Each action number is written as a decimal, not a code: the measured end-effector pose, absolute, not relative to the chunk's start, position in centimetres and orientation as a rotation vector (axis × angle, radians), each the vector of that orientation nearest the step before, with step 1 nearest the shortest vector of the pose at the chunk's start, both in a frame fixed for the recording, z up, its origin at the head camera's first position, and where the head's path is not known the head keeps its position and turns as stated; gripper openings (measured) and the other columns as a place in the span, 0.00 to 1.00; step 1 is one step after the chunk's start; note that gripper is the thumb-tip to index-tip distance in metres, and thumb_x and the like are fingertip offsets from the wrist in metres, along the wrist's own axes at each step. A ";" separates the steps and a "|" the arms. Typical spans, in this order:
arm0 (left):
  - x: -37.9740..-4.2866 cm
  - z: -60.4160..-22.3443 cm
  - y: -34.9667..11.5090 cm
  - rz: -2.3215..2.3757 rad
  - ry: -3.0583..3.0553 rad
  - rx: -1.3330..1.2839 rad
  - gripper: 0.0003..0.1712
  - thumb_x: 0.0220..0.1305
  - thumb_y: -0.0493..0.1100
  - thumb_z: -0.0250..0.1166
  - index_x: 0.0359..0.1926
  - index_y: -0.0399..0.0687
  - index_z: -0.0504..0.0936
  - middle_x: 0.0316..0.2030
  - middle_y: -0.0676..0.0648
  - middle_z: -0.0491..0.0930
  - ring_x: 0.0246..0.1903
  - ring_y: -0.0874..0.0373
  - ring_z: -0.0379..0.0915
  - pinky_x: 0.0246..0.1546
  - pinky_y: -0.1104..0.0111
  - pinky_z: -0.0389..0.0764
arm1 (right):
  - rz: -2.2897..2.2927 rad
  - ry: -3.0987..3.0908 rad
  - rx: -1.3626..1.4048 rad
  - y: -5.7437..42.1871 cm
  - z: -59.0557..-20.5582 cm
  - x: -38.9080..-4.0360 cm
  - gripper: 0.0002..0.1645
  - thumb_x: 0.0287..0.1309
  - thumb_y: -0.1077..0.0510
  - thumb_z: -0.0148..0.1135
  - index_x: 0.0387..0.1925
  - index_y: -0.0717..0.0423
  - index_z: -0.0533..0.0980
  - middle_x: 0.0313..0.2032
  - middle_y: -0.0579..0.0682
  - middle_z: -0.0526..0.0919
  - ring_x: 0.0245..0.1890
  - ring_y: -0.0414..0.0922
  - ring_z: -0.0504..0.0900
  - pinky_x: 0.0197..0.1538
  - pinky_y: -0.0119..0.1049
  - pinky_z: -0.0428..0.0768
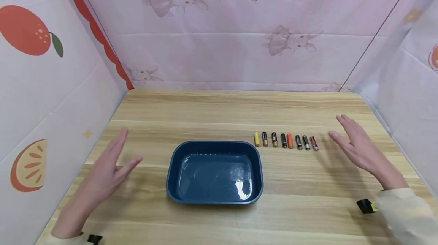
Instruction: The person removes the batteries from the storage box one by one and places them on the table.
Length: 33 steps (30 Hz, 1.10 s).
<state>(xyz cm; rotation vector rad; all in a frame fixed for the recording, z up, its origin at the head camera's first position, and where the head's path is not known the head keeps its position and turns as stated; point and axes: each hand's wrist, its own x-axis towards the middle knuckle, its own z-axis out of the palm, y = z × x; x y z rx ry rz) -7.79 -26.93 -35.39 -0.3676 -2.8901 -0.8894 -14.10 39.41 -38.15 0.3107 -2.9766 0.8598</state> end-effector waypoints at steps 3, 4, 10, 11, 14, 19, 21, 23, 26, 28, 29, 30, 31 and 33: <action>-8.4 -34.7 -28.5 -0.673 -2.838 -0.393 0.53 0.74 0.53 0.65 0.83 0.41 0.41 0.81 0.36 0.39 0.79 0.35 0.36 0.75 0.38 0.42 | 0.762 -2.979 0.336 40.4 -38.3 -13.6 0.44 0.80 0.47 0.49 0.80 0.68 0.45 0.78 0.73 0.39 0.78 0.68 0.31 0.74 0.71 0.32; -8.6 -34.5 -29.1 -0.614 -2.822 -0.394 0.53 0.74 0.53 0.65 0.82 0.39 0.42 0.82 0.36 0.39 0.80 0.37 0.34 0.76 0.39 0.40 | 0.729 -2.980 0.341 40.7 -38.4 -13.4 0.44 0.80 0.47 0.50 0.80 0.67 0.45 0.79 0.72 0.39 0.79 0.67 0.30 0.73 0.71 0.32; -9.8 -34.4 -32.1 -0.479 -2.830 -0.352 0.51 0.76 0.56 0.60 0.81 0.35 0.41 0.82 0.37 0.34 0.80 0.39 0.26 0.75 0.36 0.36 | 0.525 -2.971 0.418 42.9 -38.9 -12.2 0.47 0.77 0.47 0.55 0.80 0.67 0.45 0.79 0.71 0.39 0.79 0.63 0.27 0.77 0.60 0.29; -10.0 -34.5 -32.5 -0.464 -2.840 -0.349 0.51 0.77 0.56 0.59 0.81 0.35 0.40 0.82 0.37 0.34 0.80 0.40 0.25 0.75 0.36 0.34 | 0.491 -2.966 0.433 43.2 -39.0 -12.0 0.48 0.76 0.47 0.55 0.80 0.67 0.45 0.79 0.70 0.39 0.79 0.62 0.27 0.78 0.58 0.29; -10.5 -35.3 -33.4 -0.404 -2.870 -0.358 0.51 0.77 0.58 0.57 0.81 0.35 0.40 0.81 0.36 0.32 0.80 0.39 0.23 0.75 0.37 0.32 | 0.409 -2.942 0.475 44.2 -39.6 -11.5 0.48 0.75 0.46 0.56 0.80 0.66 0.47 0.80 0.68 0.39 0.79 0.63 0.29 0.78 0.59 0.29; -10.7 -36.3 -33.9 -0.333 -2.931 -0.359 0.53 0.77 0.60 0.56 0.82 0.37 0.37 0.82 0.38 0.29 0.79 0.41 0.19 0.75 0.39 0.28 | 0.308 -2.932 0.477 45.6 -40.3 -10.5 0.50 0.74 0.44 0.58 0.81 0.63 0.47 0.80 0.66 0.40 0.79 0.63 0.30 0.76 0.63 0.29; -10.6 -36.7 -34.0 -0.325 -2.953 -0.354 0.53 0.77 0.60 0.56 0.82 0.39 0.35 0.82 0.41 0.27 0.79 0.42 0.17 0.75 0.40 0.26 | 0.281 -2.939 0.474 46.1 -40.5 -10.1 0.51 0.73 0.44 0.59 0.81 0.63 0.46 0.80 0.66 0.40 0.80 0.63 0.29 0.76 0.64 0.28; -10.5 -37.1 -34.2 -0.318 -2.964 -0.352 0.54 0.77 0.60 0.56 0.82 0.40 0.35 0.82 0.42 0.26 0.79 0.44 0.17 0.75 0.40 0.25 | 0.260 -2.948 0.469 46.5 -40.8 -9.7 0.52 0.73 0.44 0.59 0.82 0.62 0.45 0.80 0.66 0.39 0.80 0.62 0.28 0.75 0.65 0.27; -10.4 -37.5 -34.4 -0.309 -2.979 -0.338 0.54 0.76 0.61 0.57 0.82 0.41 0.35 0.82 0.43 0.26 0.79 0.45 0.17 0.75 0.40 0.25 | 0.257 -2.956 0.459 46.8 -41.3 -9.2 0.52 0.72 0.43 0.60 0.82 0.61 0.45 0.81 0.64 0.39 0.80 0.61 0.28 0.75 0.66 0.26; -10.3 -37.6 -34.5 -0.306 -2.983 -0.327 0.54 0.76 0.61 0.56 0.82 0.41 0.35 0.82 0.42 0.27 0.80 0.45 0.17 0.75 0.39 0.26 | 0.264 -2.960 0.449 47.0 -41.5 -9.0 0.52 0.72 0.43 0.60 0.82 0.59 0.45 0.81 0.63 0.39 0.80 0.60 0.28 0.75 0.66 0.25; -10.4 -37.7 -34.6 -0.306 -2.984 -0.323 0.54 0.76 0.61 0.56 0.82 0.40 0.36 0.82 0.41 0.27 0.80 0.44 0.17 0.75 0.39 0.26 | 0.271 -2.962 0.442 47.0 -41.6 -9.0 0.52 0.72 0.43 0.60 0.82 0.59 0.45 0.81 0.62 0.39 0.80 0.60 0.28 0.74 0.65 0.25; -10.3 -37.7 -34.6 -0.307 -2.986 -0.320 0.53 0.77 0.61 0.56 0.82 0.40 0.36 0.82 0.40 0.28 0.80 0.44 0.17 0.75 0.38 0.27 | 0.276 -2.966 0.437 47.1 -41.6 -9.0 0.52 0.72 0.43 0.60 0.82 0.58 0.45 0.81 0.62 0.38 0.80 0.59 0.27 0.74 0.65 0.24; -10.3 -37.8 -34.7 -0.306 -2.989 -0.317 0.53 0.77 0.62 0.56 0.82 0.40 0.36 0.82 0.39 0.28 0.79 0.44 0.18 0.74 0.38 0.27 | 0.281 -2.969 0.432 47.1 -41.6 -9.0 0.52 0.72 0.44 0.60 0.82 0.58 0.44 0.81 0.61 0.38 0.80 0.59 0.27 0.74 0.65 0.24; -10.3 -37.9 -34.7 -0.310 -2.992 -0.311 0.53 0.77 0.62 0.55 0.82 0.39 0.37 0.82 0.39 0.28 0.80 0.42 0.18 0.74 0.37 0.27 | 0.289 -2.978 0.422 47.1 -41.7 -9.0 0.52 0.72 0.44 0.59 0.82 0.58 0.44 0.81 0.61 0.38 0.80 0.58 0.26 0.74 0.64 0.23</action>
